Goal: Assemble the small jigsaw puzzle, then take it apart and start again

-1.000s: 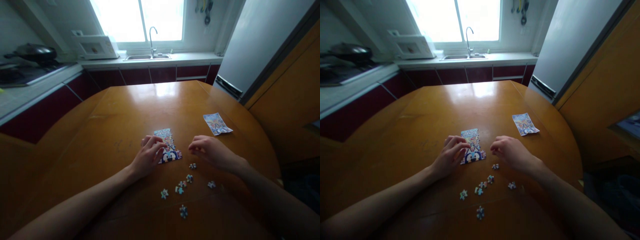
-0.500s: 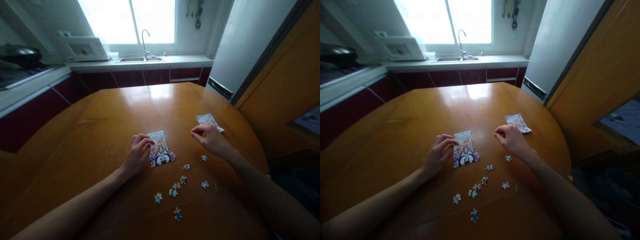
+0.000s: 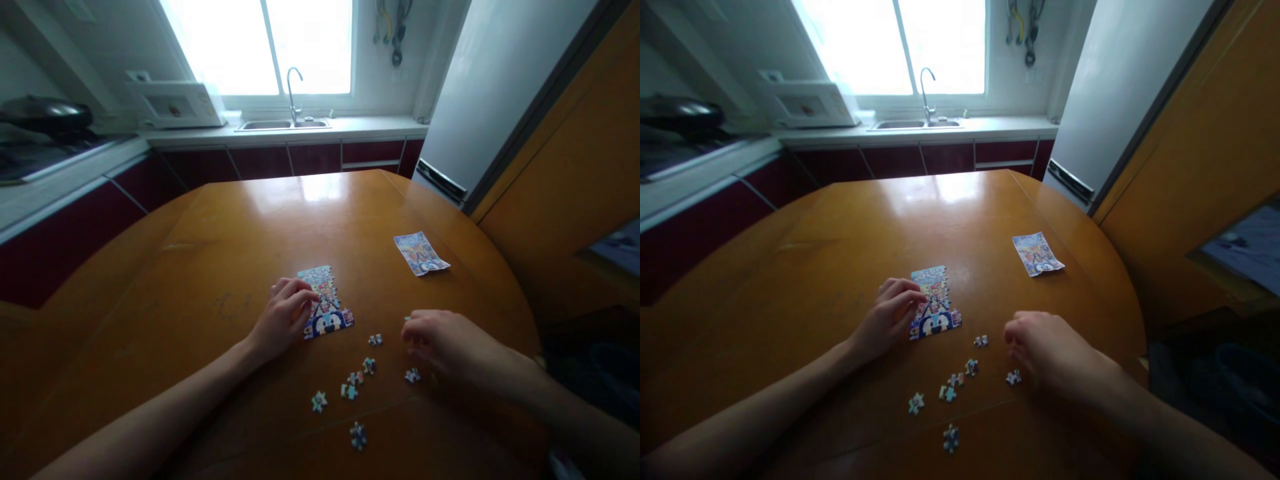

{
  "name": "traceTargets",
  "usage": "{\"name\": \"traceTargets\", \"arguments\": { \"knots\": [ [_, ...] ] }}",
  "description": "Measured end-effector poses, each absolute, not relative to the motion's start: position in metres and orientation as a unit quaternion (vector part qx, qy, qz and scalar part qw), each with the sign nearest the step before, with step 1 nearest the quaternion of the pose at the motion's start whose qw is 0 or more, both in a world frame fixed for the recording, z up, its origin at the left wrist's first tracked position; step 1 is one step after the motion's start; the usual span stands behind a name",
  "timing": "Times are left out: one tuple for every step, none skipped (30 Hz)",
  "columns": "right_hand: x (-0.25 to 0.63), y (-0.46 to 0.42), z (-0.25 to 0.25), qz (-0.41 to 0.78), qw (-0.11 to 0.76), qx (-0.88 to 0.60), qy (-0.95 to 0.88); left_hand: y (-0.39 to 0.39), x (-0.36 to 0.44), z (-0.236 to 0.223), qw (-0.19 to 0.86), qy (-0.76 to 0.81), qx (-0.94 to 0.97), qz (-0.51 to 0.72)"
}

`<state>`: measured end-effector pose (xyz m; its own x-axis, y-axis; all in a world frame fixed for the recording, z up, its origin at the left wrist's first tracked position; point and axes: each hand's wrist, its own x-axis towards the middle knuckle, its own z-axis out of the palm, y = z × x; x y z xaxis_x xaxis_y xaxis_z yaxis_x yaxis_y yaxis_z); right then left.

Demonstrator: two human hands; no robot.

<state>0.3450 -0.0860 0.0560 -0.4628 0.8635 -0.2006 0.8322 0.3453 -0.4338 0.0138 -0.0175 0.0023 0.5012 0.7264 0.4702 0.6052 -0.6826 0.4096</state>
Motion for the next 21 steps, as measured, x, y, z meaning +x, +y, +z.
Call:
{"name": "traceTargets", "arguments": {
  "knots": [
    [0.348, -0.095, 0.052, 0.252, 0.020, -0.526, -0.812, -0.018, 0.015, 0.003, 0.093, 0.374, 0.872, 0.303],
    [0.351, -0.102, 0.049, 0.266, 0.015, -0.534, -0.802, -0.019, 0.016, 0.003, 0.089, 0.361, 0.881, 0.291],
    [0.353, -0.109, 0.046, 0.279, 0.015, -0.540, -0.794, -0.021, 0.017, 0.004, 0.085, 0.349, 0.890, 0.281],
    [0.354, -0.115, 0.044, 0.291, 0.018, -0.544, -0.787, -0.022, 0.018, 0.005, 0.080, 0.338, 0.897, 0.273],
    [0.354, -0.120, 0.041, 0.299, 0.025, -0.547, -0.781, -0.024, 0.019, 0.006, 0.076, 0.329, 0.903, 0.268],
    [0.354, -0.124, 0.039, 0.306, 0.034, -0.548, -0.778, -0.025, 0.020, 0.007, 0.072, 0.320, 0.907, 0.264],
    [0.353, -0.127, 0.037, 0.312, 0.045, -0.547, -0.776, -0.027, 0.021, 0.008, 0.069, 0.313, 0.910, 0.261],
    [0.353, -0.128, 0.034, 0.318, 0.057, -0.544, -0.774, -0.029, 0.022, 0.009, 0.067, 0.306, 0.914, 0.259],
    [0.353, -0.129, 0.032, 0.326, 0.069, -0.540, -0.773, -0.031, 0.023, 0.009, 0.067, 0.298, 0.917, 0.255],
    [0.353, -0.129, 0.030, 0.335, 0.080, -0.535, -0.771, -0.033, 0.025, 0.010, 0.070, 0.291, 0.921, 0.250],
    [0.353, -0.129, 0.029, 0.347, 0.089, -0.531, -0.768, -0.035, 0.026, 0.011, 0.073, 0.285, 0.924, 0.245],
    [0.353, -0.128, 0.029, 0.360, 0.096, -0.526, -0.764, -0.036, 0.027, 0.011, 0.077, 0.279, 0.927, 0.239],
    [0.353, -0.125, 0.030, 0.372, 0.105, -0.524, -0.759, -0.038, 0.028, 0.011, 0.081, 0.272, 0.931, 0.231],
    [0.352, -0.122, 0.033, 0.381, 0.115, -0.523, -0.754, -0.039, 0.028, 0.012, 0.084, 0.264, 0.934, 0.225],
    [0.350, -0.117, 0.036, 0.388, 0.131, -0.523, -0.747, -0.040, 0.029, 0.012, 0.086, 0.257, 0.937, 0.219],
    [0.348, -0.111, 0.040, 0.390, 0.152, -0.524, -0.742, -0.040, 0.029, 0.012, 0.087, 0.250, 0.940, 0.216],
    [0.344, -0.102, 0.045, 0.385, 0.180, -0.525, -0.737, -0.041, 0.029, 0.012, 0.088, 0.245, 0.942, 0.213],
    [0.339, -0.093, 0.049, 0.380, 0.211, -0.522, -0.734, -0.041, 0.029, 0.012, 0.090, 0.242, 0.943, 0.211],
    [0.333, -0.081, 0.053, 0.370, 0.247, -0.513, -0.735, -0.041, 0.029, 0.012, 0.092, 0.243, 0.943, 0.211],
    [0.326, -0.069, 0.055, 0.352, 0.278, -0.505, -0.738, -0.041, 0.029, 0.012, 0.092, 0.246, 0.941, 0.212],
    [0.319, -0.057, 0.056, 0.347, 0.290, -0.496, -0.741, -0.041, 0.029, 0.012, 0.091, 0.250, 0.940, 0.214]
  ]
}}
